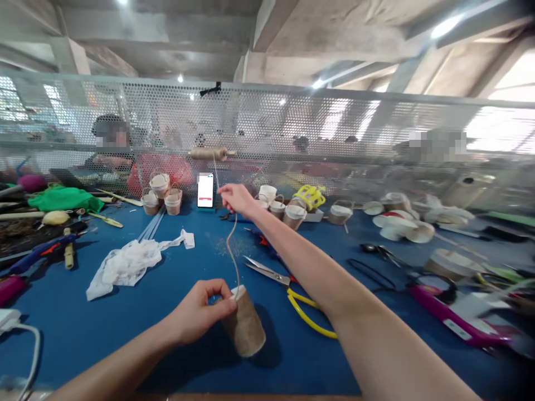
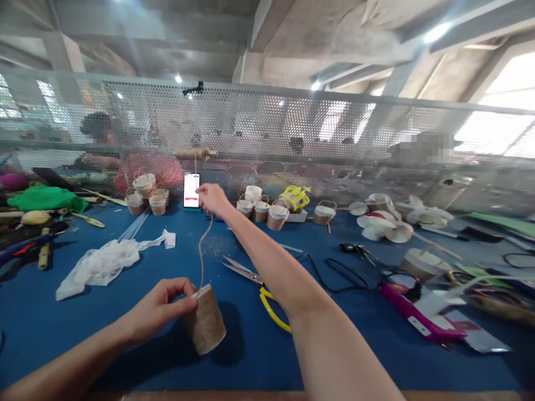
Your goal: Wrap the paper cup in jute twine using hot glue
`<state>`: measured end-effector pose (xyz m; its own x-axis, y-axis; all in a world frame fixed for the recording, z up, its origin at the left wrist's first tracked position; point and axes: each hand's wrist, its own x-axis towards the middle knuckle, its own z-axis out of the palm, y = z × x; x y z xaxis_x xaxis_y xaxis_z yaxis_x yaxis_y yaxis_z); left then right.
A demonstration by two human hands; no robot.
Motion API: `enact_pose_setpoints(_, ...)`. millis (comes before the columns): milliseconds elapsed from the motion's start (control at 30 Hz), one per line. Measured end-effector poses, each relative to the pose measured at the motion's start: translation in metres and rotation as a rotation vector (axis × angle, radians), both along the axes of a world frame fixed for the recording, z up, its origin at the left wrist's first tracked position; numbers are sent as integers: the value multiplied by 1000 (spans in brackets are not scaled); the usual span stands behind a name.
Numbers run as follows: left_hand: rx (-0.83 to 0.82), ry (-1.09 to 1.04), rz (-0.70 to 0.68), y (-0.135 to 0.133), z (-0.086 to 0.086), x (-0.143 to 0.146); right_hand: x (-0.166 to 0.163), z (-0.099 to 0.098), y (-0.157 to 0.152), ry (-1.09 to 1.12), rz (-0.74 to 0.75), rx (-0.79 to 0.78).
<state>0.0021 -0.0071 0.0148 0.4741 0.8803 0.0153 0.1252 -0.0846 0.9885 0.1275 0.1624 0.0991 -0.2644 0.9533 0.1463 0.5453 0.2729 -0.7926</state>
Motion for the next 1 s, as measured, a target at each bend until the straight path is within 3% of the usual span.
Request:
enact_pose_setpoints(133,-115,-103,-26,-5,10,-5,13,-45,-63,-243,242,25)
enact_pose_setpoints(233,-194,-192,-99,-10,17,-11,24,-65,-119,-356,456,5)
enact_pose_setpoints(367,-325,-266,-191,-15,20,-18,37,-68,-172,-403,630,15)
enact_pose_setpoints(500,-342,-286,-229,-15,19,-20,42,-68,-182,-409,676,51)
enact_pose_setpoints(633,-269,-219,-144,-9,17,-20,41,-72,-160,-425,541,92)
enact_pose_setpoints(800,-163,-131,-62,0,16,-16,56,-64,-118,-503,121,178)
enact_pose_setpoints(1000,46,102,55,8,10,-7,116,-60,-70,-684,-311,-6)
